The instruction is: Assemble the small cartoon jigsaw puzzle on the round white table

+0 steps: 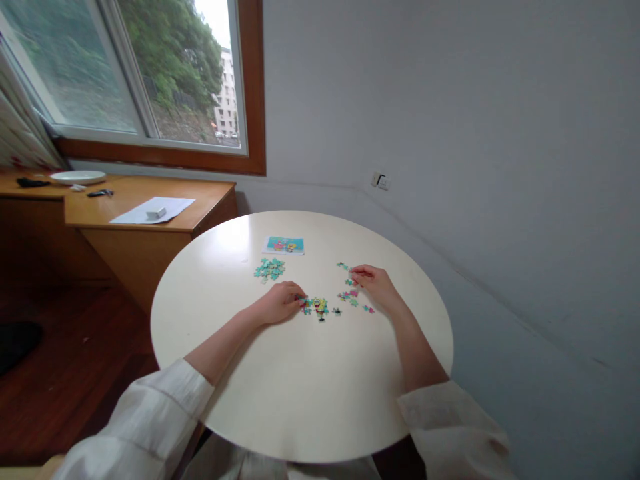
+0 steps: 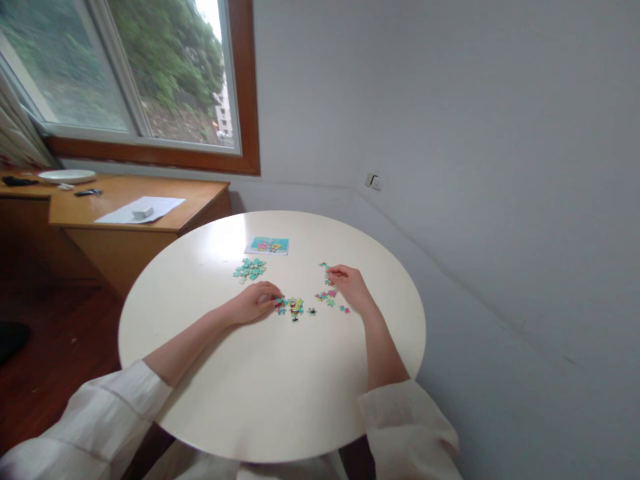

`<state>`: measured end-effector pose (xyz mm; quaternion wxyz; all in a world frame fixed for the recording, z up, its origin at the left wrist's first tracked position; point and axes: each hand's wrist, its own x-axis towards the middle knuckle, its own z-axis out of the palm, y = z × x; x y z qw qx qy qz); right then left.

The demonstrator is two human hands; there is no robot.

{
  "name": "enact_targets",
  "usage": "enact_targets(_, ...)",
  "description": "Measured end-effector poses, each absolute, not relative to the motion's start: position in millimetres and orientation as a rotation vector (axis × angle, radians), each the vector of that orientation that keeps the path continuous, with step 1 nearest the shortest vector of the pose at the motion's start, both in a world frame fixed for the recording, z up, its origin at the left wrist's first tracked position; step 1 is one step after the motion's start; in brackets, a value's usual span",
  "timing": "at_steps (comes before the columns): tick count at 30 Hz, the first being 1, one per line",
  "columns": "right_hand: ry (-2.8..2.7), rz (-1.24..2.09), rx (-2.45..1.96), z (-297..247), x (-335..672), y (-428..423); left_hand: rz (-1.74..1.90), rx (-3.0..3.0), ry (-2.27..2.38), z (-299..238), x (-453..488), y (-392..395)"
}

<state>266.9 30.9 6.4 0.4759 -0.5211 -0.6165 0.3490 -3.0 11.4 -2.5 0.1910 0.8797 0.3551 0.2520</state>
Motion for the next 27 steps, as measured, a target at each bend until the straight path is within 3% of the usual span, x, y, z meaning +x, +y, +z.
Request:
enact_targets(10,-1.417,1.068,-1.124,1,219,25,0.726,2.461,1.001,-4,-2,12)
enact_targets(27,-1.412,1.121,-1.135,12,208,12,0.741,2.555,0.877,-2,-5,9)
